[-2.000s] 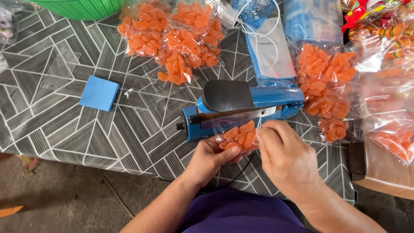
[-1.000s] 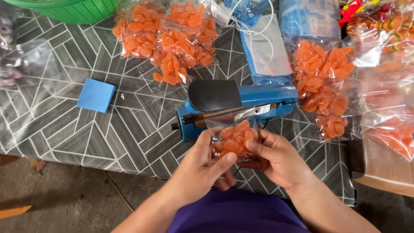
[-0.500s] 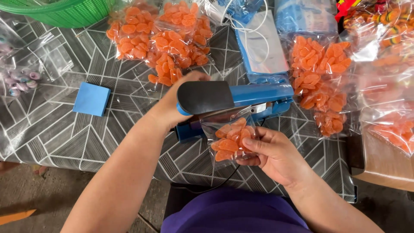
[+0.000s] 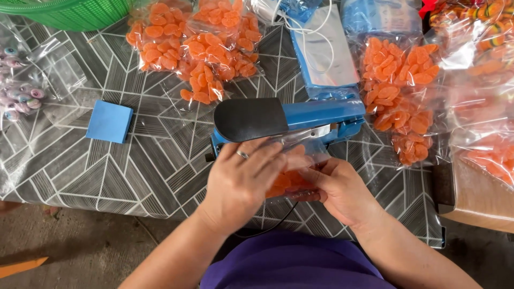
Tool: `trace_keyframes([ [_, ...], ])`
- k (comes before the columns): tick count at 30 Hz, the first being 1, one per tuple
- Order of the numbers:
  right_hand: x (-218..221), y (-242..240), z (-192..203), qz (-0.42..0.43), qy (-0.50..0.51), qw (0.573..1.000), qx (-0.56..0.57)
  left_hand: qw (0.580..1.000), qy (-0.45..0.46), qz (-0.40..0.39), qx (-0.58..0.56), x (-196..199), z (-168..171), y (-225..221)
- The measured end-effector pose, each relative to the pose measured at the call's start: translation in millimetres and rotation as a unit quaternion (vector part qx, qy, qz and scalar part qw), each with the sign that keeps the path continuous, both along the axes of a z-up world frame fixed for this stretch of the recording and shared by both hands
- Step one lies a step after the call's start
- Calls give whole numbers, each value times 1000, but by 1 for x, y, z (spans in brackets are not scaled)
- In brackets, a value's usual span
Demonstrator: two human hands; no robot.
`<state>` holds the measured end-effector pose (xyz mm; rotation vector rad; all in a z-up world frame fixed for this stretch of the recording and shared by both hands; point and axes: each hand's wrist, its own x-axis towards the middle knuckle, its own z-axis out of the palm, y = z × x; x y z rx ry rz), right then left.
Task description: The person fills small clear plastic bags with orange gummy candies and seals them using a blue manual heat sealer on a table.
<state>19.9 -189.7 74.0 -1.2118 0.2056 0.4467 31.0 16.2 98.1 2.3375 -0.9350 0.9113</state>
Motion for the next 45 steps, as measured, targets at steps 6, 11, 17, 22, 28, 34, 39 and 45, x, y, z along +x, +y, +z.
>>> trace_keyframes([
  [6, 2, 6, 7, -25, 13, 1000, 3, 998, -58, 10, 6, -10, -14, -9],
  [11, 0, 10, 10, -28, 25, 999, -6, 999, -46, 7, -1, -11, -10, -6],
  [17, 1, 3, -8, -34, 20, 999, 4, 999, -39, -2, -6, -12, -2, -8],
  [22, 3, -7, -8, 26, 54, 998, -17, 998, -47, -43, 14, -12, 3, 0],
  [28, 5, -5, -5, 12, 89, 995, -30, 999, -2, 32, 15, -11, 14, 7],
  [34, 9, -8, -5, 41, 79, 996, -28, 987, 53, 152, -1, -1, -15, 15],
  [39, 12, -12, -10, 34, 58, 998, -8, 988, 55, 146, -2, 6, -17, 18],
  [45, 20, -10, 18, 136, -47, 986, 78, 985, 115, 127, 26, 5, -11, 21],
])
